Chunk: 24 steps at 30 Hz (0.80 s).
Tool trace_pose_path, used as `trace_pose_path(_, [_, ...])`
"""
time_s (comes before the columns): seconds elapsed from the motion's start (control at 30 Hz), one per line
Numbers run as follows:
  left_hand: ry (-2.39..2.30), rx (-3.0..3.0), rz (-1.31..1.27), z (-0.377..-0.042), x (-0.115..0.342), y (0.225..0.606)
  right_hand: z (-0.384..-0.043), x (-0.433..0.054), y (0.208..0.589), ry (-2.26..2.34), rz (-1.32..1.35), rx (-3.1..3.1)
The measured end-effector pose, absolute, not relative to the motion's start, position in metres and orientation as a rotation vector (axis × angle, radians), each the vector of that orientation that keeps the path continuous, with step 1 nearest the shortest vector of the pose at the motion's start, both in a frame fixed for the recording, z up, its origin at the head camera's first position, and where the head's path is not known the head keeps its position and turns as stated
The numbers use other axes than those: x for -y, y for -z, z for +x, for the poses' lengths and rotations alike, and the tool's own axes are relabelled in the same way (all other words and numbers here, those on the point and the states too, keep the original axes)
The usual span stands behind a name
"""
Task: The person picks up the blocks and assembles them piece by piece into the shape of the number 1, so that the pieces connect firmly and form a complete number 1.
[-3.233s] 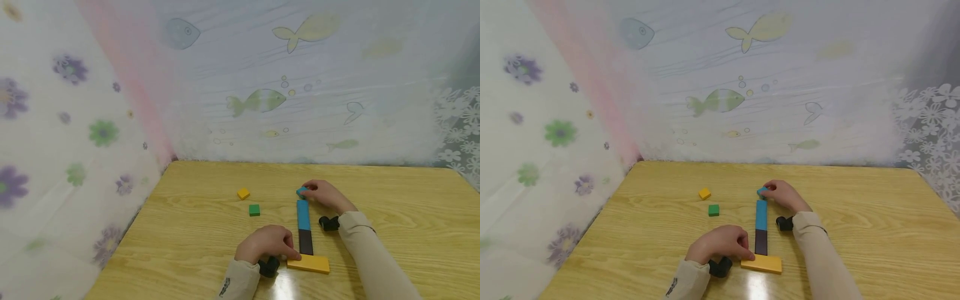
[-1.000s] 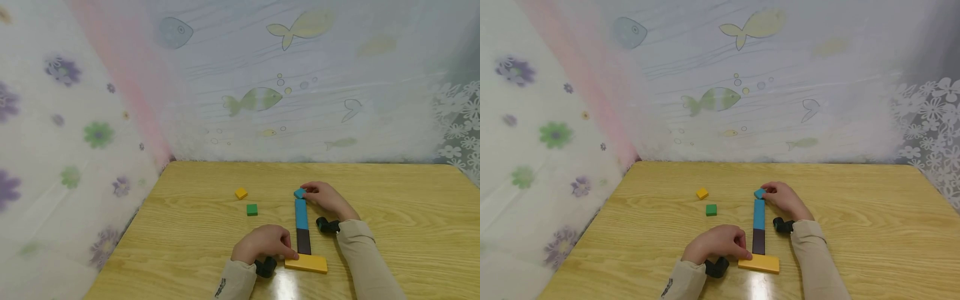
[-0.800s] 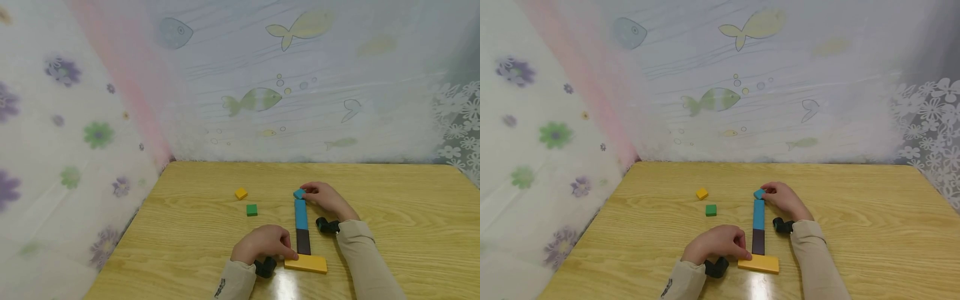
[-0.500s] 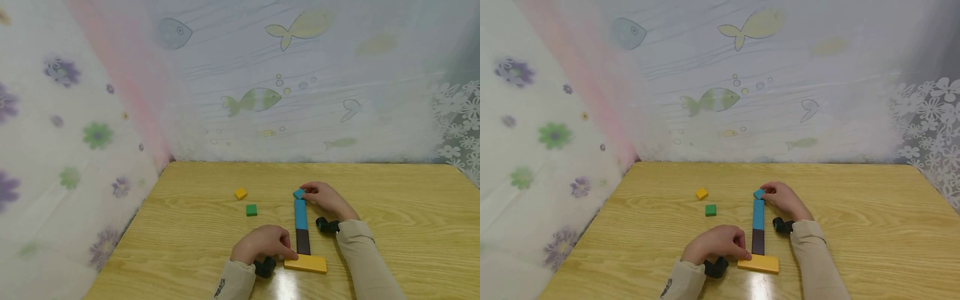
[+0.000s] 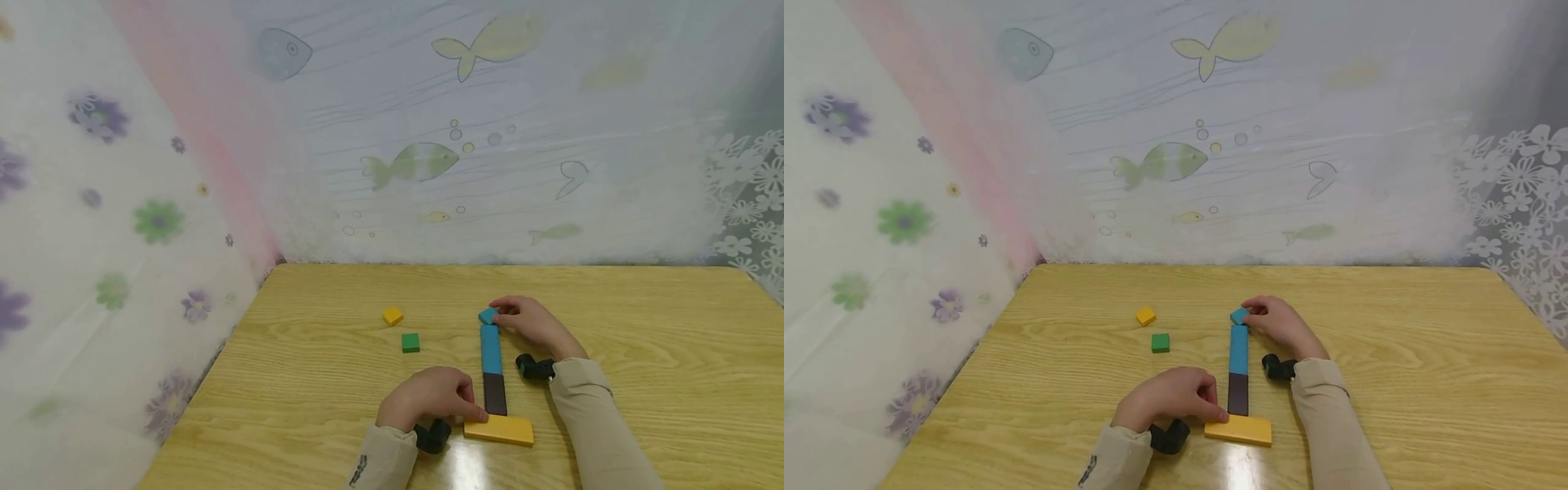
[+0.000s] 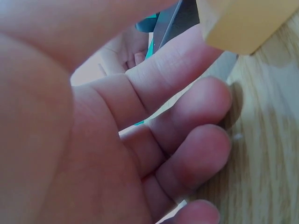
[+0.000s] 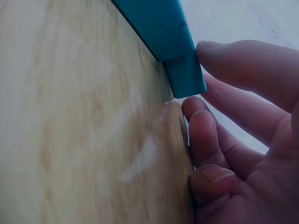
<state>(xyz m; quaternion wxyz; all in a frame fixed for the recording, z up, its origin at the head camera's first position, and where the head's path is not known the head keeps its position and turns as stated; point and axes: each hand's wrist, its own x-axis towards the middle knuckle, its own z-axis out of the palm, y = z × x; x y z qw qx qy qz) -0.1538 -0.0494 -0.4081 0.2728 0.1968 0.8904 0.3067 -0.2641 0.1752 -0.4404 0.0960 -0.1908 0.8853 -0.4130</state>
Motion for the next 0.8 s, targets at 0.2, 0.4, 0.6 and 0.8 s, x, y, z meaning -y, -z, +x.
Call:
trace_pose_path(0.2, [-0.833,-2.396,0.509,-0.1540,0.0482,0.4083,-0.2638,-0.1750,0.4392,1.208,-0.560,-2.628])
trace_pose_path(0.4, [-0.880,-2.438,0.498,-0.1569,0.0503,0.4095,-0.2640,-0.1743,0.4401,1.212,-0.539,-2.627])
trace_pose_path(0.6, [-0.943,-2.446,0.508,-0.1607,0.0543,0.4130,-0.2639,-0.1745,0.4405,1.219,-0.554,-2.619])
trace_pose_path(0.8, [-0.940,-2.555,0.465,-0.1636,0.0571,0.4158,-0.2640,-0.1747,0.4393,1.224,-0.560,-2.620])
